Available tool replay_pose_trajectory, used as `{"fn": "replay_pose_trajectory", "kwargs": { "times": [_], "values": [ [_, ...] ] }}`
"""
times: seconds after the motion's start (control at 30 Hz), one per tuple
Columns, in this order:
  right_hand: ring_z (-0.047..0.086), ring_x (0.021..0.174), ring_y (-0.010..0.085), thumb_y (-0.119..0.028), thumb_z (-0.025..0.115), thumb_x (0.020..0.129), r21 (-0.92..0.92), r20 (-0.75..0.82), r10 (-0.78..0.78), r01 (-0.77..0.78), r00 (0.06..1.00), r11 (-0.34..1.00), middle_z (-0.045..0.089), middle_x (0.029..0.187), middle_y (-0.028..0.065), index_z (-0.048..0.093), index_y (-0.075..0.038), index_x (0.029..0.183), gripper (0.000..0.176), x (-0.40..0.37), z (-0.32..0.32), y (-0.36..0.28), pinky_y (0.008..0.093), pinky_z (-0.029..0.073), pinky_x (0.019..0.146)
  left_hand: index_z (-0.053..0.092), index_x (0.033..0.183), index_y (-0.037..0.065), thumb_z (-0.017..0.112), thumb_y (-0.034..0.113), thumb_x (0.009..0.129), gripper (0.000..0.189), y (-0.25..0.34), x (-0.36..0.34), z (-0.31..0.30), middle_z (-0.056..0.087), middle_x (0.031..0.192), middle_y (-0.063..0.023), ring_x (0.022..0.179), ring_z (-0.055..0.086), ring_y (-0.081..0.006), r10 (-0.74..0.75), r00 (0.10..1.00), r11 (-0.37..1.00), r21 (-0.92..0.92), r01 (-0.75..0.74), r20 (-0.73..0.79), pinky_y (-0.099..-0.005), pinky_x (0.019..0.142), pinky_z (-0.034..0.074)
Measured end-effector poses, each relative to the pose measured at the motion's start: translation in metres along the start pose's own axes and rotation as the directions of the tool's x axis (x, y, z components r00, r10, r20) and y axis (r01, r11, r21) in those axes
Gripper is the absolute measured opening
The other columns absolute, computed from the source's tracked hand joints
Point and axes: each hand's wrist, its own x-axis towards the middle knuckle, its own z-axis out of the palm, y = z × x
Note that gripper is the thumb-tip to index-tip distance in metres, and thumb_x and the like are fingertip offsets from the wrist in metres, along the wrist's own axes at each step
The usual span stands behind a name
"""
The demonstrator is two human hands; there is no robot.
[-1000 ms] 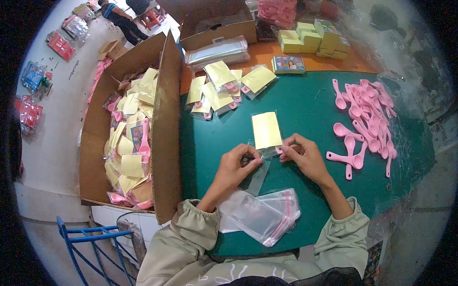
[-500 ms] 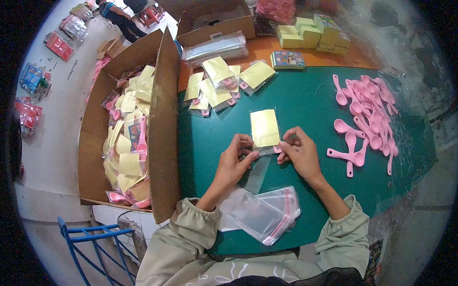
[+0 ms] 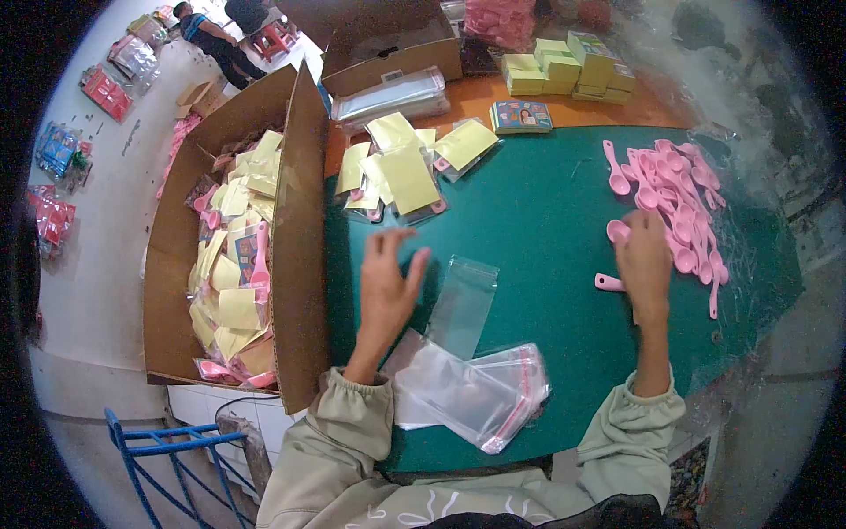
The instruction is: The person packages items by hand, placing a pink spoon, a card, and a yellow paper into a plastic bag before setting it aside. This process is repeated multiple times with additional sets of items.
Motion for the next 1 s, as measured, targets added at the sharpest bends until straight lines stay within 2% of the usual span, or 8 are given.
{"fn": "replay_pose_trajectory", "kwargs": {
  "times": [0.07,0.43,0.57,0.67,0.7,0.83,0.87,1.0],
  "values": [
    [0.054,0.094,0.0325,-0.006,0.056,0.079,-0.116,0.055,0.067,-0.061,0.996,0.991,0.056,0.095,0.0160,0.058,0.000,0.098,0.020,0.000,-0.001,0.023,0.0395,0.043,0.082,0.044,0.126,0.001,0.065,0.021,0.082,0.053,0.014,-0.015,0.010,0.046,0.110,-0.0199,0.097,0.052,-0.0338,-0.015,0.967,0.995,-0.090,0.039,0.254,-0.0411,0.082,0.044],
    [0.052,0.089,0.0300,-0.004,0.054,0.075,0.002,0.117,0.001,-0.001,0.993,1.000,0.057,0.091,0.0150,0.059,0.000,0.098,0.024,0.005,0.011,0.087,0.0374,0.041,0.078,0.055,0.111,0.001,0.063,-0.001,0.075,0.037,0.021,-0.018,0.016,0.056,0.087,-0.0103,0.078,0.059,-0.0233,0.154,0.947,0.908,-0.419,-0.023,0.283,-0.0295,0.068,0.049],
    [0.057,0.088,0.0273,-0.010,0.056,0.085,0.539,0.085,0.173,-0.191,0.981,0.820,0.059,0.094,0.0137,0.060,-0.004,0.102,0.018,0.013,-0.014,0.089,0.0349,0.045,0.078,0.059,0.102,0.001,0.059,0.001,0.081,0.021,0.017,-0.014,0.015,0.061,0.088,-0.0090,0.075,0.061,-0.0183,0.274,0.942,0.916,-0.349,-0.196,0.191,-0.0265,0.067,0.049],
    [0.059,0.084,0.0204,-0.013,0.057,0.087,-0.177,-0.438,0.051,-0.142,0.897,0.974,0.062,0.093,0.0098,0.060,-0.003,0.104,0.020,0.009,-0.016,0.107,0.0323,0.045,0.079,0.058,0.107,0.004,0.059,0.004,0.085,0.022,0.020,-0.013,0.011,0.065,0.088,-0.0078,0.074,0.061,-0.0127,0.086,0.897,0.711,-0.657,0.250,0.433,-0.0254,0.069,0.049],
    [0.058,0.087,0.0140,-0.013,0.058,0.087,-0.063,-0.449,0.190,-0.243,0.873,0.968,0.062,0.098,0.0066,0.059,-0.003,0.106,0.022,0.008,-0.023,0.096,0.0296,0.046,0.078,0.057,0.109,0.004,0.060,0.005,0.085,0.024,0.021,-0.013,0.009,0.066,0.087,-0.0075,0.074,0.061,-0.0116,0.065,0.881,0.682,-0.666,0.303,0.468,-0.0251,0.070,0.049],
    [0.057,0.089,0.0121,-0.010,0.060,0.087,0.498,-0.415,0.321,-0.083,0.851,0.863,0.060,0.102,0.0052,0.058,-0.004,0.108,0.022,0.012,-0.016,0.050,0.0273,0.048,0.072,0.055,0.113,0.006,0.063,0.006,0.083,0.031,0.023,-0.011,0.008,0.068,0.083,-0.0072,0.074,0.063,-0.0104,0.008,0.817,0.549,-0.685,0.478,0.577,-0.0244,0.069,0.049],
    [0.058,0.083,0.0110,-0.011,0.059,0.089,0.733,-0.364,0.304,0.069,0.880,0.676,0.061,0.096,0.0053,0.055,-0.001,0.111,0.025,0.011,-0.013,0.022,0.0251,0.048,0.071,0.055,0.113,0.006,0.064,0.006,0.082,0.033,0.022,-0.012,0.009,0.068,0.082,-0.0074,0.074,0.064,-0.0109,0.000,0.800,0.518,-0.684,0.513,0.600,-0.0243,0.068,0.049],
    [0.058,0.063,0.0084,-0.008,0.056,0.090,0.848,-0.037,0.188,-0.069,0.982,0.526,0.061,0.077,0.0053,0.049,-0.002,0.109,0.021,-0.009,-0.007,-0.047,0.0187,0.043,0.056,0.055,0.113,0.005,0.067,0.008,0.080,0.035,0.016,-0.013,0.014,0.068,0.079,-0.0063,0.073,0.064,-0.0102,0.045,0.776,0.568,-0.655,0.499,0.629,-0.0253,0.071,0.048]
  ]
}}
